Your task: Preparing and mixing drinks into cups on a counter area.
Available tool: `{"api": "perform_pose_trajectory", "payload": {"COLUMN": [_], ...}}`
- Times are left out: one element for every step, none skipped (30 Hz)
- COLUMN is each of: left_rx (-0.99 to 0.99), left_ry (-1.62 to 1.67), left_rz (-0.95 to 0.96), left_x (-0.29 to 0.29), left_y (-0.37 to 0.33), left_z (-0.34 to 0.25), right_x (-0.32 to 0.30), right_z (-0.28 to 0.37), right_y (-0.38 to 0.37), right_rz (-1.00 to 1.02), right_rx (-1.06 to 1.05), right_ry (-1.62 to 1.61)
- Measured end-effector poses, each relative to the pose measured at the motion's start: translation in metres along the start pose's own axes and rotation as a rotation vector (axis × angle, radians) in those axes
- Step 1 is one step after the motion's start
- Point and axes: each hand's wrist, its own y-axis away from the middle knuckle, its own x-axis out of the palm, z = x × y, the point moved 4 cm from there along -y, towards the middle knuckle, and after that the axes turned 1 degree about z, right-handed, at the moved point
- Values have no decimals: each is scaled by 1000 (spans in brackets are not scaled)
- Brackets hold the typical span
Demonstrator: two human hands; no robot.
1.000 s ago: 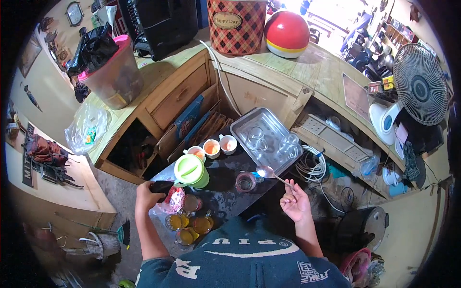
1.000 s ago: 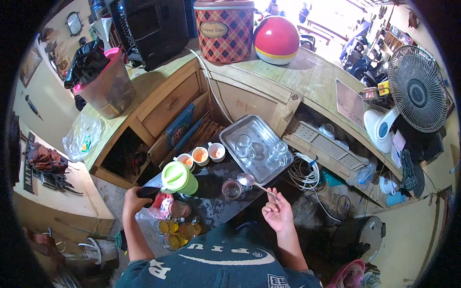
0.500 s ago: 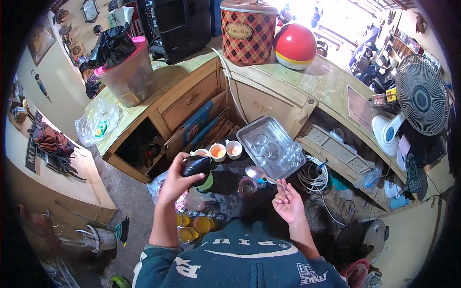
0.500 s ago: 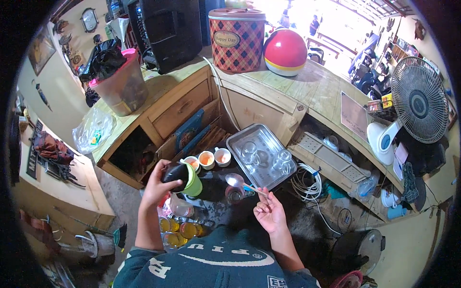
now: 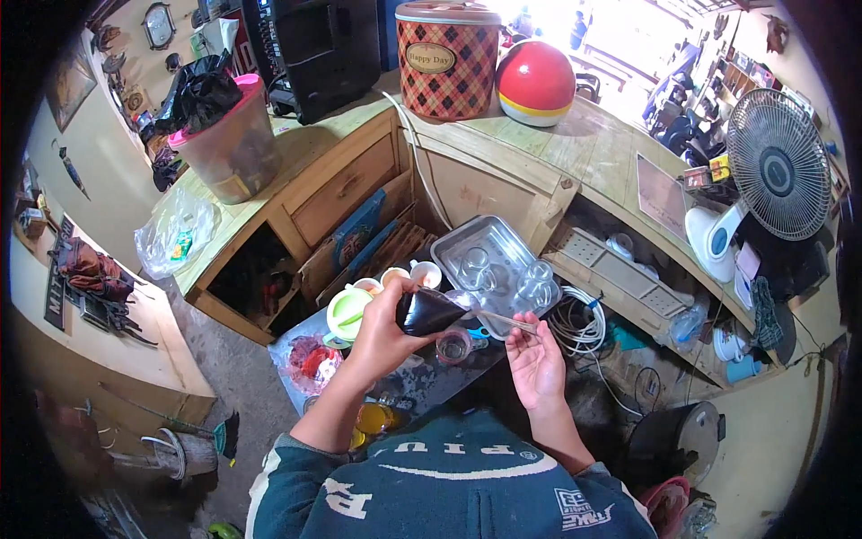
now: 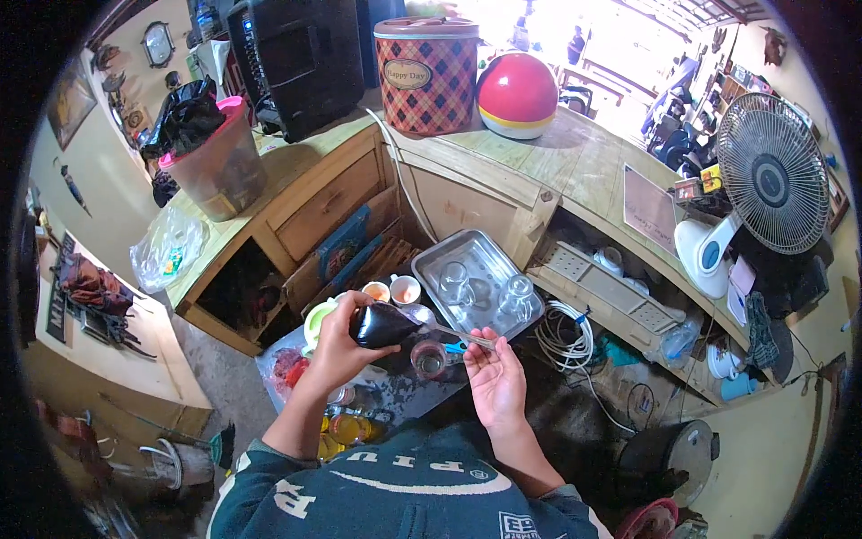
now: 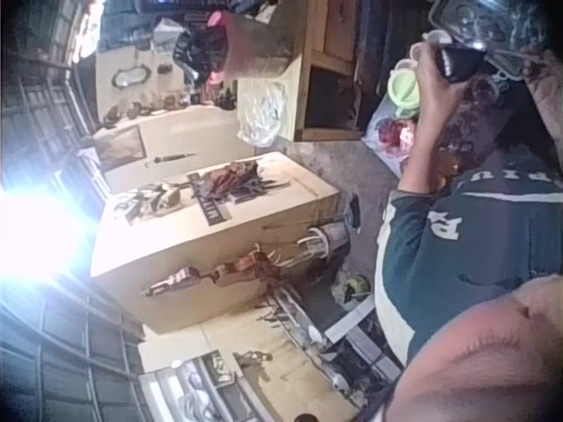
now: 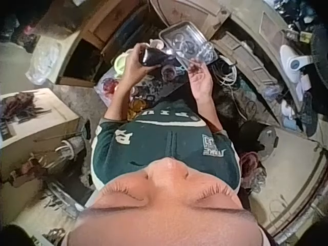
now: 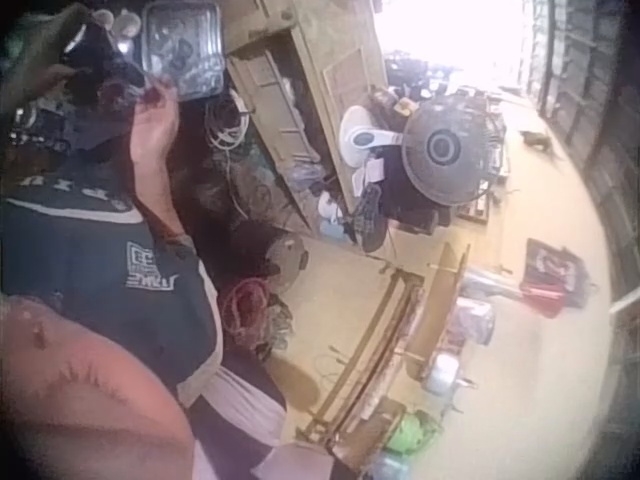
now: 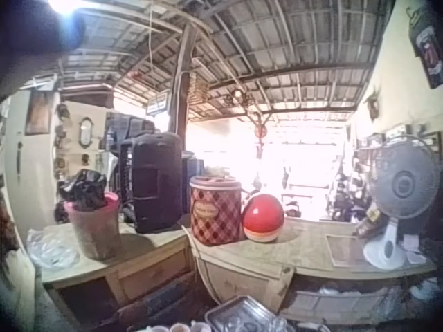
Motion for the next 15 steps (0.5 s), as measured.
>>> {"api": "perform_pose_trajectory", "payload": {"left_rx": [-1,0,10,19,20,41,62,61,44,27,26,16,6,5,3], "left_ry": [5,6,-35,-76,-75,-125,-176,-177,-172,-167,-168,-175,-181,-182,-192], "left_rz": [-9,-7,-29,-50,-48,-61,-75,-75,-75,-77,-77,-84,-89,-89,-95], "left_x": [3,5,5,6,6,6,6,6,6,7,7,7,7,7,6], "left_y": [1,2,2,2,2,2,2,2,2,2,2,3,3,3,3], "left_z": [2,3,3,3,2,-1,-3,-2,-1,1,2,3,4,5,6], "right_x": [1,0,0,-1,-1,0,0,0,0,0,1,1,2,3,4], "right_z": [0,0,0,0,0,0,0,0,0,0,-1,-1,-2,-2,-2], "right_y": [1,1,1,2,2,2,2,2,2,2,2,2,2,2,2], "right_rz": [6,4,7,9,7,12,19,18,20,22,22,25,28,28,24], "right_rx": [-9,-11,-26,-41,-42,-48,-53,-51,-55,-59,-58,-59,-61,-60,-55], "right_ry": [10,10,24,38,38,40,42,41,46,50,50,55,59,58,66]}}
